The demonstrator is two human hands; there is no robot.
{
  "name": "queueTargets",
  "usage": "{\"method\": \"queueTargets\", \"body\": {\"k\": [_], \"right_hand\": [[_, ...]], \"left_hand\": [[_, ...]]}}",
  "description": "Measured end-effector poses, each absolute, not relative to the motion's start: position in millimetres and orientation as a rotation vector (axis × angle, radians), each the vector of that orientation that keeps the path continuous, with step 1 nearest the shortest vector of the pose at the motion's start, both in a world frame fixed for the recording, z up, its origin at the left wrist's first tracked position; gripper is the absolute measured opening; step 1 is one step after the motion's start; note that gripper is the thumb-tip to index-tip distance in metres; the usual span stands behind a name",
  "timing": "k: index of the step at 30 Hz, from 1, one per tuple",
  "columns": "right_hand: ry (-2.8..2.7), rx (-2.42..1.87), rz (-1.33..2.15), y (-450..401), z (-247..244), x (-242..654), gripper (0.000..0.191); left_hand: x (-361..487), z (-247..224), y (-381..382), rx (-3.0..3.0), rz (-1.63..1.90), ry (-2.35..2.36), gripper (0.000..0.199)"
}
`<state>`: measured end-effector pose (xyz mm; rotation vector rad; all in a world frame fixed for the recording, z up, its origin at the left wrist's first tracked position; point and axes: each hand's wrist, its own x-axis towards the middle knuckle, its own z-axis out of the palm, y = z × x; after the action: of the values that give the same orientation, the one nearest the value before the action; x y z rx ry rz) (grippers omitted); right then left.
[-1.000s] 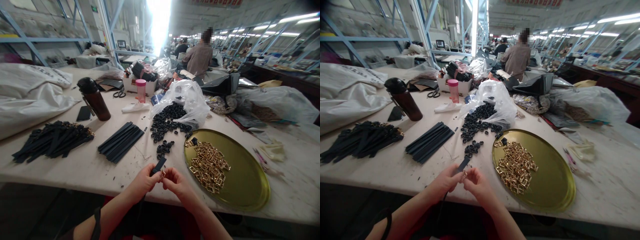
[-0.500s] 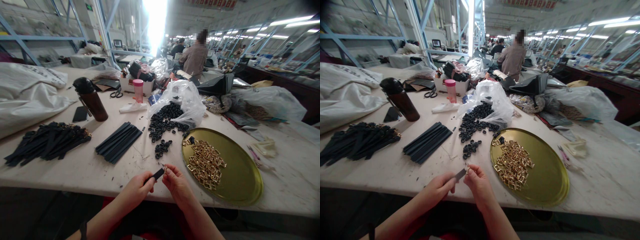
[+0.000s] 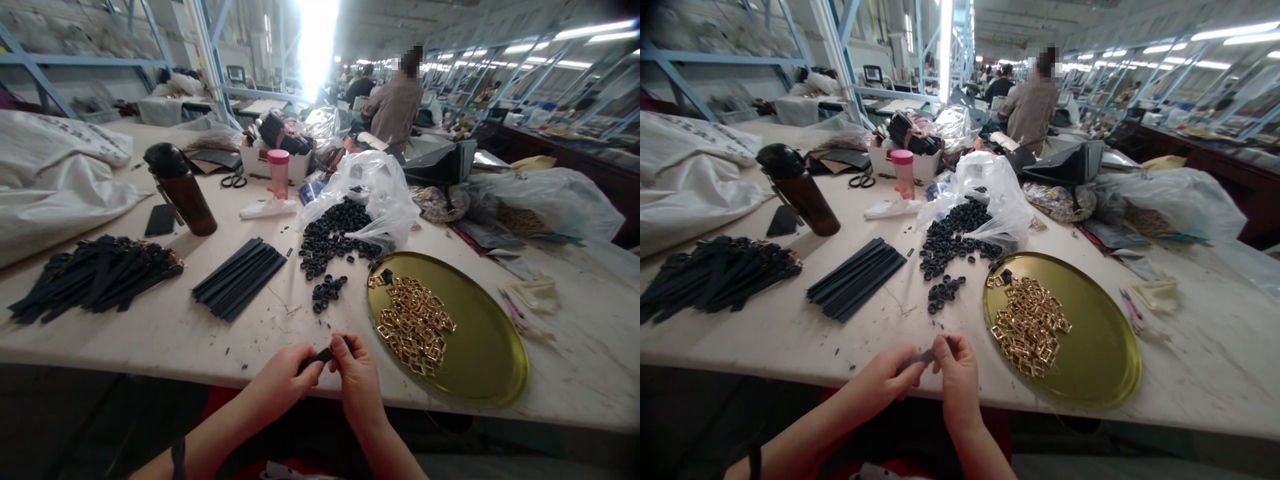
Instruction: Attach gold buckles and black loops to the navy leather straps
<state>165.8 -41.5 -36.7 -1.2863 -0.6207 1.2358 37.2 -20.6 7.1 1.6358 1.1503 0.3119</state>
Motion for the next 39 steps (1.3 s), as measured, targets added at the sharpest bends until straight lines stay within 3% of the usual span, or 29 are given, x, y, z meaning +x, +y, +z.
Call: {"method": "queueTargets", "body": {"k": [9,23,27,35,39], "right_hand": [[-0.832,-1.378,1.239,-48.2,-33.0,165.4,0.039],[-1.118,-1.402,1.041,-43.0,-38.8,173.0,0.03],[-1.092,-1.328,1.166,-40.8,-38.3,177.5,0.022],[-1.031,-1.325,1.212,-37.9,-32.4,177.2,0.027],[-1.166,-1.403,1.014,-43.7,-29.6,174.5,0.022]], "left_hand": [[37.1,-1.8,-18.3,1.297,0.374,1.118,0.031],[44.0,-4.2,-21.3,1.153,0.435,1.188,0.026],[43.0,-3.5,-19.7,1.14,0.484,1.189,0.029],[45.2,-4.6,-22.0,1.204,0.503,1.193,0.027],[45.5,-8.5,-21.9,1.273,0.486,1.25,0.025]]}}
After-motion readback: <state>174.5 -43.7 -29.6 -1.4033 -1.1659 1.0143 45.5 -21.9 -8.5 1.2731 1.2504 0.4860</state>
